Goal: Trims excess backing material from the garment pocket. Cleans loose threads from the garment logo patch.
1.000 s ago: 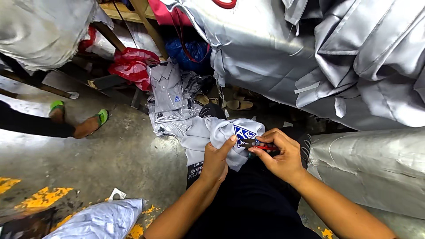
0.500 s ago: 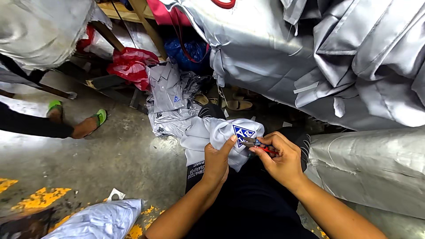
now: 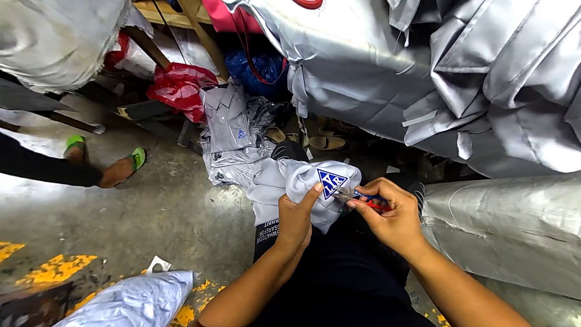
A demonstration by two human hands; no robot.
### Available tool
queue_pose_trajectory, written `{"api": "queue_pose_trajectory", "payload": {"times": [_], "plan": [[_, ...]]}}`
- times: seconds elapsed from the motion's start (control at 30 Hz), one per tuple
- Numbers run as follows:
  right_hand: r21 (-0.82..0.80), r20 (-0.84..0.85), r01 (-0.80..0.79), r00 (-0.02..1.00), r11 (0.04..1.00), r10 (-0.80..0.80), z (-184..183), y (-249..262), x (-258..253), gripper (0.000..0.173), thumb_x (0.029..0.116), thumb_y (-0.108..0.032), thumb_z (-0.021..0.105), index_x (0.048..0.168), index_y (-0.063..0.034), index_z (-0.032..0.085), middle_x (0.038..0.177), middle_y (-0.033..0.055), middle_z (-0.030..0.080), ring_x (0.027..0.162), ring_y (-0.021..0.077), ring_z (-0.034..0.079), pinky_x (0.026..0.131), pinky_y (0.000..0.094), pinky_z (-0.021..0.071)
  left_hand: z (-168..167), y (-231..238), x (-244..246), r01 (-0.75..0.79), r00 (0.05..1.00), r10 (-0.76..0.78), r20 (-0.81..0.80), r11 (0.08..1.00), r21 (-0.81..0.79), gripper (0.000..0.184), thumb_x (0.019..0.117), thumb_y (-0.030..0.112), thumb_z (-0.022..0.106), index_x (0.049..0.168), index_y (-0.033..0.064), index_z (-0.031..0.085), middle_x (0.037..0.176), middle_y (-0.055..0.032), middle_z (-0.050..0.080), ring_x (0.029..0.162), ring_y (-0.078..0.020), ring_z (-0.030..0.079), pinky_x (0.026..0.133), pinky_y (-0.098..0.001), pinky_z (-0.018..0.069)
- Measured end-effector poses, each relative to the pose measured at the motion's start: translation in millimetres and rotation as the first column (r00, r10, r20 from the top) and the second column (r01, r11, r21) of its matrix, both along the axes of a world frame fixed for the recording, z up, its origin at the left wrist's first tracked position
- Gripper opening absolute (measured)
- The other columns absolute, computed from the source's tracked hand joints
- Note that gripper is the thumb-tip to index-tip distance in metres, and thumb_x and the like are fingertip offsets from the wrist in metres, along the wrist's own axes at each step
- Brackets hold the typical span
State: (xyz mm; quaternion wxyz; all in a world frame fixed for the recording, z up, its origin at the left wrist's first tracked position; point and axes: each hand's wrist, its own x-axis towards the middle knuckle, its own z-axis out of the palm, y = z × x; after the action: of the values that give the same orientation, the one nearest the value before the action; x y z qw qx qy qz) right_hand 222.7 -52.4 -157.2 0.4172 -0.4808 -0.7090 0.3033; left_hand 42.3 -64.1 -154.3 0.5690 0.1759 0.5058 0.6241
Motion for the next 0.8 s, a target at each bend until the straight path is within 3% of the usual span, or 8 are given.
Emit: {"api": "queue_pose_trajectory", "payload": {"times": [0.2, 0.4, 0.7, 0.8], "plan": [[0.008, 0.123, -0.043, 0.992, 0.999, 0.042, 3, -3, 1, 0.028, 0.0922, -0.03, 0.075, 0.096, -0.0018, 0.074, 0.088, 0.0041, 0.069, 0.069, -0.0018, 0.056, 0.061, 0.0122, 0.0459, -1, 0, 2, 0.002, 1.0, -0.001, -0.02, 1.0, 0.017, 0.014, 0.0916, -0.007, 0.066, 0.104, -0.0009, 0.067, 0.091, -0.0075, 0.075, 0.084, -0.0135, 0.073, 0.081, -0.0322, 0.0618], [0.118, 0.237, -0.078, 0.97, 0.99, 0.048, 2, 2, -1, 0.028, 0.0955, -0.031, 0.07, 0.094, -0.0033, 0.076, 0.085, 0.0062, 0.07, 0.067, 0.0074, 0.058, 0.06, 0.022, 0.0474, -1, -1, 1, 0.011, 0.999, -0.01, -0.033, 1.0, 0.011, 0.014, 0.0915, -0.007, 0.066, 0.104, -0.0011, 0.067, 0.09, -0.0075, 0.075, 0.084, -0.0136, 0.073, 0.082, -0.0325, 0.0618], [0.179, 0.291, -0.134, 0.953, 0.975, 0.077, 2, 7, 2, 0.026, 0.098, -0.028, 0.067, 0.089, -0.0048, 0.075, 0.082, 0.0065, 0.07, 0.066, 0.0123, 0.061, 0.058, 0.0274, 0.0482, -1, 0, 2, 0.025, 0.999, -0.025, -0.042, 1.0, -0.005, 0.013, 0.0914, -0.007, 0.066, 0.103, -0.0015, 0.067, 0.09, -0.0073, 0.075, 0.084, -0.0135, 0.073, 0.082, -0.0322, 0.0617], [0.139, 0.288, -0.127, 0.954, 0.982, 0.082, 2, 7, 3, 0.027, 0.0968, -0.03, 0.068, 0.092, -0.0043, 0.074, 0.084, 0.0061, 0.069, 0.066, 0.0115, 0.06, 0.058, 0.0275, 0.0486, 0, 0, 2, 0.025, 0.999, -0.026, -0.042, 1.0, -0.016, 0.013, 0.092, -0.007, 0.066, 0.103, -0.0013, 0.067, 0.09, -0.0071, 0.074, 0.084, -0.0135, 0.073, 0.082, -0.0322, 0.0616]]}}
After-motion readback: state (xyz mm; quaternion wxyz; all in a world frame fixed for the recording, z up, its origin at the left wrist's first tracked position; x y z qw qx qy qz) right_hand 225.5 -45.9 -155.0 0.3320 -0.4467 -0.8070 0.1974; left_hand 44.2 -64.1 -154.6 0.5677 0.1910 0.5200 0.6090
